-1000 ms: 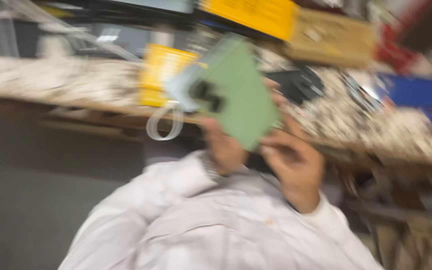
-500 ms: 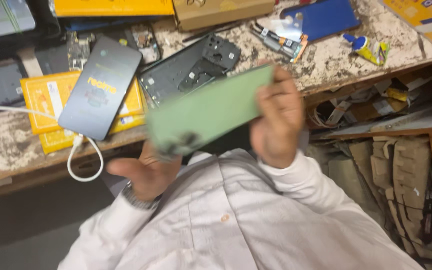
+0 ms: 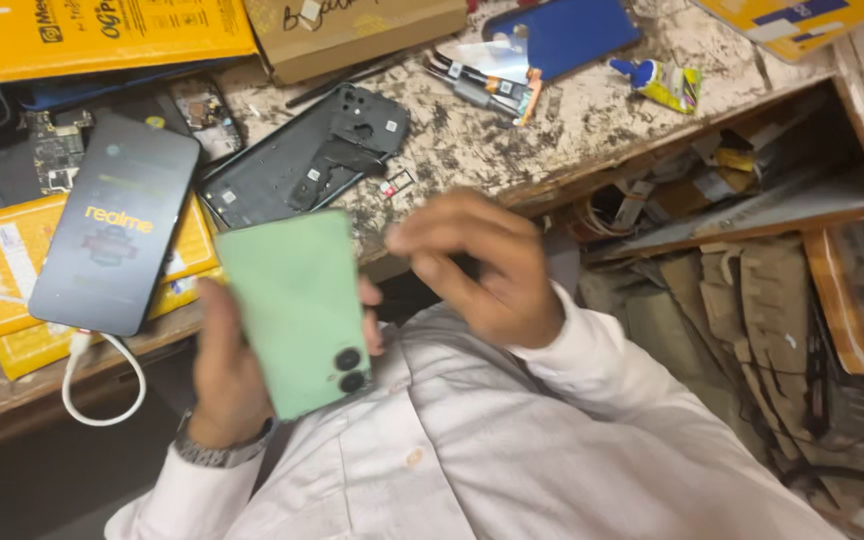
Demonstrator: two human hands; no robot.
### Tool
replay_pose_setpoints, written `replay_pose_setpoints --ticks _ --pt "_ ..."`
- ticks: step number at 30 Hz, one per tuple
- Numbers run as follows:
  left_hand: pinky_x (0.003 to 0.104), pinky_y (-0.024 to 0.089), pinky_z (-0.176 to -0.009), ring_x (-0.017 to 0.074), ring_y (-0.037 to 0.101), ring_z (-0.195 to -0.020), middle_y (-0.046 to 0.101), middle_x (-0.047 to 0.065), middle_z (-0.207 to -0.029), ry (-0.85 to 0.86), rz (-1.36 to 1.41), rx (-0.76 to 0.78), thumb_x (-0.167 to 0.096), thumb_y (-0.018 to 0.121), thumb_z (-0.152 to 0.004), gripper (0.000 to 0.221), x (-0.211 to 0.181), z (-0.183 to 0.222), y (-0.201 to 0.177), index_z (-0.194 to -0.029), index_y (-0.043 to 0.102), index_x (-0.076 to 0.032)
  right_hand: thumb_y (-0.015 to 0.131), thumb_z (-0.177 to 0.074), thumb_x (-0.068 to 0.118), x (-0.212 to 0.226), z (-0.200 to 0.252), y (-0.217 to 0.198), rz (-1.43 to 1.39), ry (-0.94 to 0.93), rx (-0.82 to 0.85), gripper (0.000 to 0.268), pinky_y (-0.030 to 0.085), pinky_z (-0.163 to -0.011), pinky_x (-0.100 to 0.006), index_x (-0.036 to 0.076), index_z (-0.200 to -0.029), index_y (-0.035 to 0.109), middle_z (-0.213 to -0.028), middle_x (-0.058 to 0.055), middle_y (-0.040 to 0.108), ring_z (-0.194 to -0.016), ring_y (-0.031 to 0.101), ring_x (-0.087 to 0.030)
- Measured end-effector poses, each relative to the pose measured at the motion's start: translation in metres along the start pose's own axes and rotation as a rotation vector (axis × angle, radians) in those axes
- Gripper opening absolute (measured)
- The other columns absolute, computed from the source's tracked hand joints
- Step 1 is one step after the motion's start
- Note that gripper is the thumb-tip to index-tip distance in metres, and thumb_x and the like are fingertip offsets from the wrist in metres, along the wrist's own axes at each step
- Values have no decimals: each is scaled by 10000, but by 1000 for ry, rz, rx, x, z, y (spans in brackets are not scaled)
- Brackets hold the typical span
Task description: The person inspects a light green smartphone, then uses a screwdriver to remove screws from the back of the device. They proceed to pry open the back cover and separate it from the main body, exposing the internal components.
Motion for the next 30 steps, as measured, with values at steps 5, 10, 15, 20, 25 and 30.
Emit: replay_pose_setpoints --ticks 5,10,15,20,25,30 --pt "499 592 -862 386 684 -990 620 300 -1277 126 31 -37 -751 272 -1021 955 -22 11 -14 -1531 405 46 623 -878 2 74 20 -41 -108 -239 8 137 583 -840 -395 83 -988 608 -1011 -130 678 -949 710 -236" --pt "504 595 -860 378 681 -981 619 290 -1253 82 57 -88 -767 284 -974 983 -13 13 -11 -1535 399 31 597 -961 164 111 22 -56 -402 3 153 164 622 -659 -390 120 -808 635 -918 -212 703 -791 752 -212" --pt "501 585 -834 384 677 -973 623 303 -1250 81 48 -66 -770 322 -1000 980 -9 10 -11 -1525 407 54 472 -986 133 117 40 -50 -819 -385 193 279 591 -685 -552 123 -777 656 -867 -83 663 -808 731 -306" --pt "510 587 -820 394 677 -964 626 301 -1211 87 24 -106 -790 334 -964 1014 -18 9 -4 -1528 418 48 669 -943 208 101 51 -38 -407 279 164 225 631 -688 -428 108 -790 538 -912 -53 690 -876 766 -294" --pt "534 589 -812 407 672 -947 619 306 -1222 57 13 -158 -835 355 -934 1051 -19 5 2 -1533 398 28 665 -945 188 130 10 -47 -59 174 150 147 598 -756 -405 97 -874 574 -953 -35 698 -917 737 -270" --pt "540 595 -891 390 670 -1021 613 305 -1282 60 -4 -140 -805 334 -940 1042 -19 13 -4 -1559 377 31 683 -964 95 115 3 -61 177 52 -53 94 587 -785 -372 40 -950 608 -990 -77 702 -925 722 -255"
Point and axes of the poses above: each hand's wrist, its own z-axis away from the middle knuckle, its own y-axis out of the palm, x = y × z, the point moved 9 cm from there along -z, towards the middle knuckle
